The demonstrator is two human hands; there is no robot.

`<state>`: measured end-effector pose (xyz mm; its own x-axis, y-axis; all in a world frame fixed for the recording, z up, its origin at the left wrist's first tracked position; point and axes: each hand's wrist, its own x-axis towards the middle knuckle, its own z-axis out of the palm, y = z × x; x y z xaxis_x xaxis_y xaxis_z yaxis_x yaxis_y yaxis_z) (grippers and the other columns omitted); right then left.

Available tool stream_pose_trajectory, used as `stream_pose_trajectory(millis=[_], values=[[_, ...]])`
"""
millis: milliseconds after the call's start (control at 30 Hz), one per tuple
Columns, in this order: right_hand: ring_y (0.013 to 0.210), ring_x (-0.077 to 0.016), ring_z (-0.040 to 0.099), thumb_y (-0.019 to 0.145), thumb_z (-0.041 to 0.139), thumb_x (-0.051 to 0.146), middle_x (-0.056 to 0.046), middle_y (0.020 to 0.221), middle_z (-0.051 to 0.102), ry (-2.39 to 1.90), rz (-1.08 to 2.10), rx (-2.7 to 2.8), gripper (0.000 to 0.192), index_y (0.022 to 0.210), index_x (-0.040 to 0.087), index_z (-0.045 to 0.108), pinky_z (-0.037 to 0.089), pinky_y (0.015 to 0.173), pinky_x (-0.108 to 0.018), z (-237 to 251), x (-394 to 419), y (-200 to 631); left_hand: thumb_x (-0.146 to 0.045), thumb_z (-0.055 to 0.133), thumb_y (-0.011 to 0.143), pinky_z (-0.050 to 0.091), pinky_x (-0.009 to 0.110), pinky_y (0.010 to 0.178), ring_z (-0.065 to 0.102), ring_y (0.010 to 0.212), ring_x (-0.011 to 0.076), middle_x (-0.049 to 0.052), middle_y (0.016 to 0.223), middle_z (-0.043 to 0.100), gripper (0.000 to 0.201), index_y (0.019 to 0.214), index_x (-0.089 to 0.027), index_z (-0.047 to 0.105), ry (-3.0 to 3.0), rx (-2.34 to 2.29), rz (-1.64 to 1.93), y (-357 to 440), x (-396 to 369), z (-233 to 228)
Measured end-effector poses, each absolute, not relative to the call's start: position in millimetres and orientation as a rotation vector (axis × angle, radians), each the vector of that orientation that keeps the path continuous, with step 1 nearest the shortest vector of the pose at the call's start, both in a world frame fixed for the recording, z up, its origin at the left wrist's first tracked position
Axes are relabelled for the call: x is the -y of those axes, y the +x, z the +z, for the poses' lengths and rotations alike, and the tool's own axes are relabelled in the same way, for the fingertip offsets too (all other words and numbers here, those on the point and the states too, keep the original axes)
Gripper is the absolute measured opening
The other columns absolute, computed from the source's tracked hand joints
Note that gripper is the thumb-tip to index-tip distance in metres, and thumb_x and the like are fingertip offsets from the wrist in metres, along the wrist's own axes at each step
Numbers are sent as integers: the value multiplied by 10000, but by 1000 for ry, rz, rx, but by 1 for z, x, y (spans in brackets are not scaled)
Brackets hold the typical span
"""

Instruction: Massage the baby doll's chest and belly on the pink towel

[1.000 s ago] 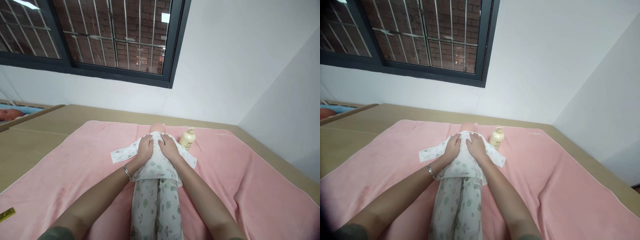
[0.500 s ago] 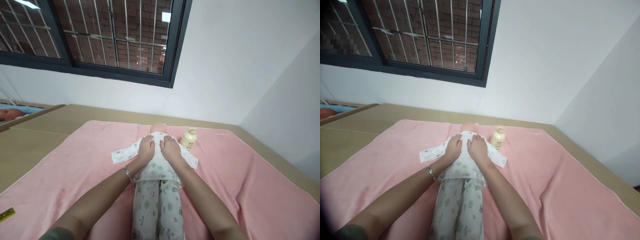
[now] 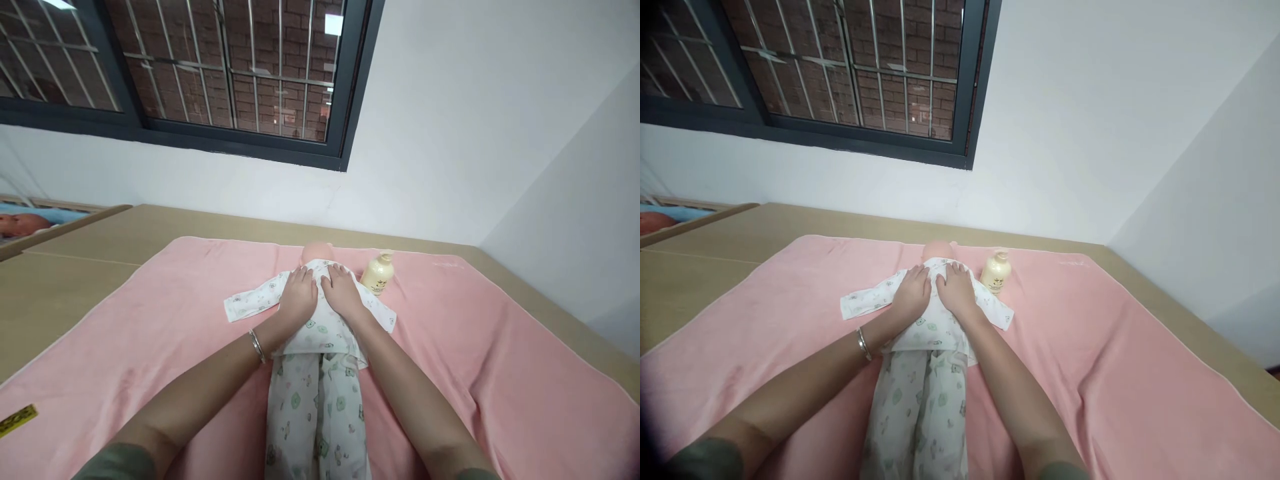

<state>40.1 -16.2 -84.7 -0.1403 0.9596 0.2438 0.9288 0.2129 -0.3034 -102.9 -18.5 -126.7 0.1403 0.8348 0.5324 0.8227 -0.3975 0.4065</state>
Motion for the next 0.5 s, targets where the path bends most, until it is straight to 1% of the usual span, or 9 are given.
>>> stream_pose_trajectory(millis=[100,167,267,367,433,500], values=[[1382,-320,465,1049,337,280,-205,1436,573,-1815,50,2163,462,1395,59,548,311,1166,-468,-79,28,29,-242,358,986,373,478,1181,527,1365,323,193,1394,627,441,1311,-74,606,2328,-1705,1008,-110,9,-119],[1352,-332,495,1048,327,259,-226,1403,592,-1832,6,2202,461,1371,33,565,326,1156,-459,-76,37,21,-277,367,990,390,476,1165,550,1344,322,203,1380,636,445,1291,-65,616,2288,-1689,918,-116,1,-115],[1378,-341,482,1031,334,209,-257,1427,567,-1821,-10,2273,473,1397,-9,540,320,1167,-449,-73,47,14,-287,341,1000,379,469,1171,548,1352,310,203,1407,620,469,1325,-63,594,2288,-1693,880,-120,-6,-115],[1417,-319,456,1021,324,181,-249,1479,526,-1778,53,2317,482,1420,2,528,322,1174,-427,-73,45,18,-276,321,1008,352,483,1184,522,1379,321,202,1438,597,487,1372,-59,561,2348,-1755,905,-115,-1,-118],[1439,-298,436,1039,318,230,-224,1507,508,-1767,111,2286,491,1432,20,524,324,1176,-401,-73,38,25,-266,335,1003,358,492,1173,520,1376,343,225,1425,600,486,1366,-36,563,2390,-1790,901,-110,7,-119],[1452,-300,417,1052,327,313,-217,1522,496,-1806,148,2216,520,1436,22,520,320,1179,-403,-74,29,32,-253,354,995,367,502,1158,523,1370,357,247,1418,597,476,1354,-24,568,2433,-1805,896,-105,15,-120]])
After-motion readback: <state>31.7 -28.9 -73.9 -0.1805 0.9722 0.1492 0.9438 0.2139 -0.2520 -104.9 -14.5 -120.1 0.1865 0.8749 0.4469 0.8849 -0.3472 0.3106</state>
